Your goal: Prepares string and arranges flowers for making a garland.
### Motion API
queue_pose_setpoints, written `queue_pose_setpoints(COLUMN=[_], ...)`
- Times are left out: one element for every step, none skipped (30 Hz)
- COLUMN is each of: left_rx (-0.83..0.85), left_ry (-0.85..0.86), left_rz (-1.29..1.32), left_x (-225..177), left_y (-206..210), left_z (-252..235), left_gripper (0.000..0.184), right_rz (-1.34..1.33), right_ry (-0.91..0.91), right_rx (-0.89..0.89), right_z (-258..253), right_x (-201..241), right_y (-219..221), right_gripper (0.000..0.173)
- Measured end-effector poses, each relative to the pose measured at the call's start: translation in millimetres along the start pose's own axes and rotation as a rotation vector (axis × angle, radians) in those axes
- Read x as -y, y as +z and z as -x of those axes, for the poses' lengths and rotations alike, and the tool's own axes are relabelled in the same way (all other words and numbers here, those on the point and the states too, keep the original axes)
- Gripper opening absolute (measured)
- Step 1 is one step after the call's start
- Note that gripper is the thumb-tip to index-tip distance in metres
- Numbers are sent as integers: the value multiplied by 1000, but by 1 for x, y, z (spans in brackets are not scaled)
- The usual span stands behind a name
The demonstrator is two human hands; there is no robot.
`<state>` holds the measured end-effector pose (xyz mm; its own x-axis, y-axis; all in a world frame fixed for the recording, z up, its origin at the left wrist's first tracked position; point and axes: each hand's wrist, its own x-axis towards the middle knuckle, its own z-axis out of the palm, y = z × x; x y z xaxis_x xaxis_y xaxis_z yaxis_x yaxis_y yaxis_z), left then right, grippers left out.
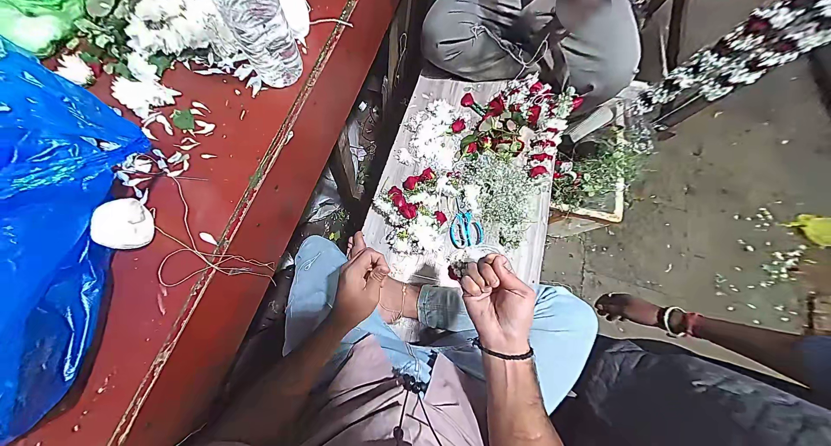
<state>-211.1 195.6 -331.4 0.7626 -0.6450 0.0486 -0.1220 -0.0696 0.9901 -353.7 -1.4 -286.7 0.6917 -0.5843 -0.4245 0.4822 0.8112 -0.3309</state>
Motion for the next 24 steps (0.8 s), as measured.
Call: queue_pose_setpoints(left_rx=[-43,-67,-78,-80,-79,-75,-57,-15,52,130,210,291,376,495,612,684,697,663,608,545,480,416,353,295], left_ry=[74,121,145,143,123,88,49,5,-36,-78,-117,-175,-253,-320,-350,-336,-287,-242,-218,-206,-199,-191,-179,-169], left_rz=[-186,-322,-420,-469,-466,-402,-268,-89,105,271,402,503,562,618,662,619,485,317,171,67,-4,-58,-94,-108], left_x=[4,9,15,20,24,25,25,22,18,11,5,0,-5,-10,-13,-16,-17,-16,-13,-8,-3,3,8,13], left_y=[-4,-8,-11,-13,-14,-13,-12,-10,-9,-6,-1,3,7,8,6,-1,-12,-27,-44,-60,-76,-91,-105,-117], left_z=[0,-1,0,1,-1,-2,-3,-6,-9,-13,-15,-14,-11,-9,-7,-6,-5,-4,-3,-2,1,5,9,11], left_gripper=[21,22,24,25,26,26,25,24,26,30,34,35,29,20,12,16,23,26,26,24,24,25,25,23], right_rz=[9,17,20,19,19,16,16,14,12,13,26,52,96,147,198,250,299,331,335,331,324,315,304,294], right_ry=[2,7,19,33,45,57,64,65,66,69,68,58,38,2,-41,-82,-118,-144,-160,-166,-165,-162,-161,-167], right_rx=[-7,-15,-21,-23,-20,-19,-13,5,37,79,128,176,221,264,291,301,291,274,261,245,218,188,163,141], right_z=[4,8,11,13,14,15,17,18,19,20,22,25,27,29,29,29,27,25,22,17,11,6,-1,-9], right_x=[-3,-8,-11,-14,-16,-17,-15,-12,-8,-2,3,9,14,20,28,36,46,55,63,71,78,84,89,95], right_y=[3,5,7,10,15,21,28,38,48,59,71,82,92,101,106,108,107,102,95,86,77,67,57,48], right_gripper=[28,28,27,26,25,24,24,25,25,25,26,26,26,26,25,26,27,27,27,29,32,35,37,38])
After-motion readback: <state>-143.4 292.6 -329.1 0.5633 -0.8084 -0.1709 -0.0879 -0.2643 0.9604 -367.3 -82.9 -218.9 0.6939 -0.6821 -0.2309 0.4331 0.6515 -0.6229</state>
